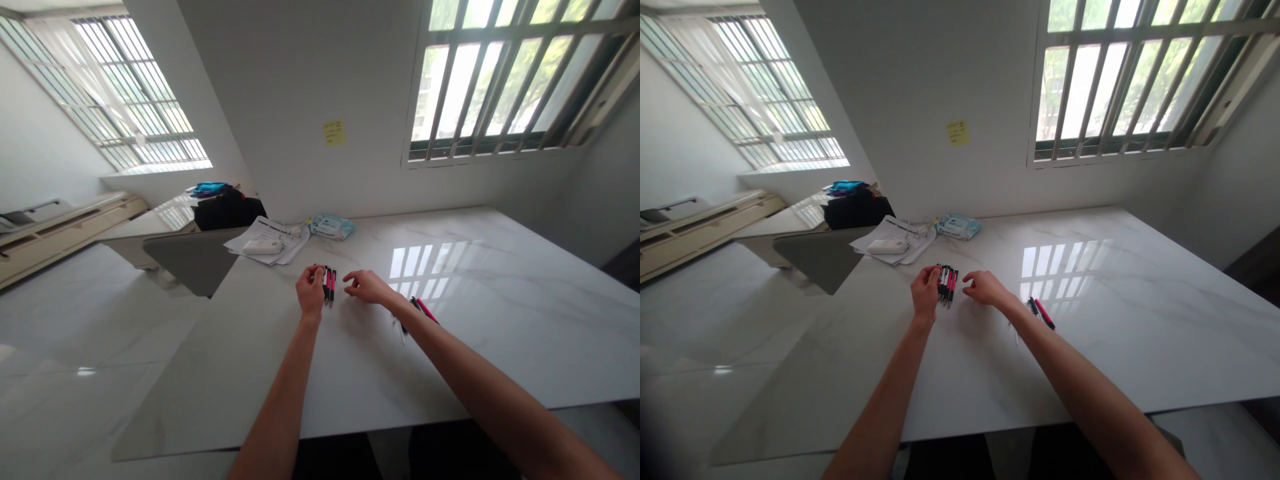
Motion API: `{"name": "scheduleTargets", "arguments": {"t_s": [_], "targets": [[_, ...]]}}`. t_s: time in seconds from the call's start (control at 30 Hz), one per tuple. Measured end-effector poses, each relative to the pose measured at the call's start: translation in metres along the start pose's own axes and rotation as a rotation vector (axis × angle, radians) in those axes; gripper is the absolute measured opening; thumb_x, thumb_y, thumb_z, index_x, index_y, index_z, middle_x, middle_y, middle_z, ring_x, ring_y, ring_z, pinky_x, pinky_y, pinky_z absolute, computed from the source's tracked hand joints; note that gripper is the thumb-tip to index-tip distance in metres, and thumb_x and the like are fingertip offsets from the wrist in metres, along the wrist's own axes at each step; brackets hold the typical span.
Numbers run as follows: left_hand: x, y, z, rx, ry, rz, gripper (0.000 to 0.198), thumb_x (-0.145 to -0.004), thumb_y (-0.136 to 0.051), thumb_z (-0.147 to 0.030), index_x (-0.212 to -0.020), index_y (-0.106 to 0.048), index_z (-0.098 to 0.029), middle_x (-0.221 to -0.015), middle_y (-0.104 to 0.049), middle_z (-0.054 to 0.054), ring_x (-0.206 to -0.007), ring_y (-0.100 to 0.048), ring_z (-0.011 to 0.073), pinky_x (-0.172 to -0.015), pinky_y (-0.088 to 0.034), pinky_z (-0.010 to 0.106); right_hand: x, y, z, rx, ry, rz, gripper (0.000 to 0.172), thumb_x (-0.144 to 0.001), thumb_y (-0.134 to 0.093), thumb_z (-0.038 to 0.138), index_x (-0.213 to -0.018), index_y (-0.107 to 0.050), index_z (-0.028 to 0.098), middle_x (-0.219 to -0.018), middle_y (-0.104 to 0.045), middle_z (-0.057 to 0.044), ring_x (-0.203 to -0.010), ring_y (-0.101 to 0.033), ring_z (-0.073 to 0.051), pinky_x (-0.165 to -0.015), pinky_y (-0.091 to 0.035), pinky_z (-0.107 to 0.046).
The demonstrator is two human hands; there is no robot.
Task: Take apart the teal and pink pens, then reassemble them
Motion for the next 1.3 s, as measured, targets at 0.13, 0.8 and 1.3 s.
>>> {"name": "scheduleTargets", "arguments": {"t_s": [0.13, 0.8, 1.3], "targets": [[0.005, -0.017, -0.004, -0.079, -0.048, 0.081, 0.021, -0.084, -0.064, -0.038, -0.086, -0.072, -0.019, -0.075, -0.068, 0.001, -0.062, -0.059, 0.0137, -0.058, -0.045, 0.023, 0.027, 0.045, -0.015, -0.006, 0.164, 0.022, 0.037, -0.090, -0.069, 0.026, -0.126, -0.071, 0.024, -0.097, -0.078, -0.004, -0.082, -0.068, -0.018, -0.079, -0.050, -0.029], [0.060, -0.083, -0.034, -0.367, -0.296, 0.453, 0.015, -0.093, -0.061, -0.030, -0.091, -0.073, -0.020, -0.085, -0.074, 0.002, -0.072, -0.063, 0.0148, -0.072, -0.051, 0.027, 0.091, 0.062, -0.046, 0.154, 0.230, 0.195, 0.091, -0.073, -0.085, 0.030, -0.154, -0.044, 0.035, -0.120, -0.069, -0.006, -0.101, -0.066, -0.026, -0.088, -0.050, -0.035], [0.094, -0.113, -0.013, -0.184, -0.011, 0.794, 0.037, -0.086, -0.073, -0.044, -0.112, -0.066, -0.019, -0.088, -0.074, 0.004, -0.066, -0.063, 0.0144, -0.059, -0.048, 0.025, 0.095, 0.080, 0.005, 0.020, 0.485, -0.139, 0.062, -0.087, -0.073, 0.018, -0.144, -0.054, 0.033, -0.121, -0.067, -0.007, -0.108, -0.064, -0.024, -0.091, -0.054, -0.037]]}}
Point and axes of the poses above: each hand's wrist, its own x-axis away from the middle knuckle, its own y-axis out of the back of the hand, z = x × y, the point moved 10 cm from there along -x, towards the middle knuckle
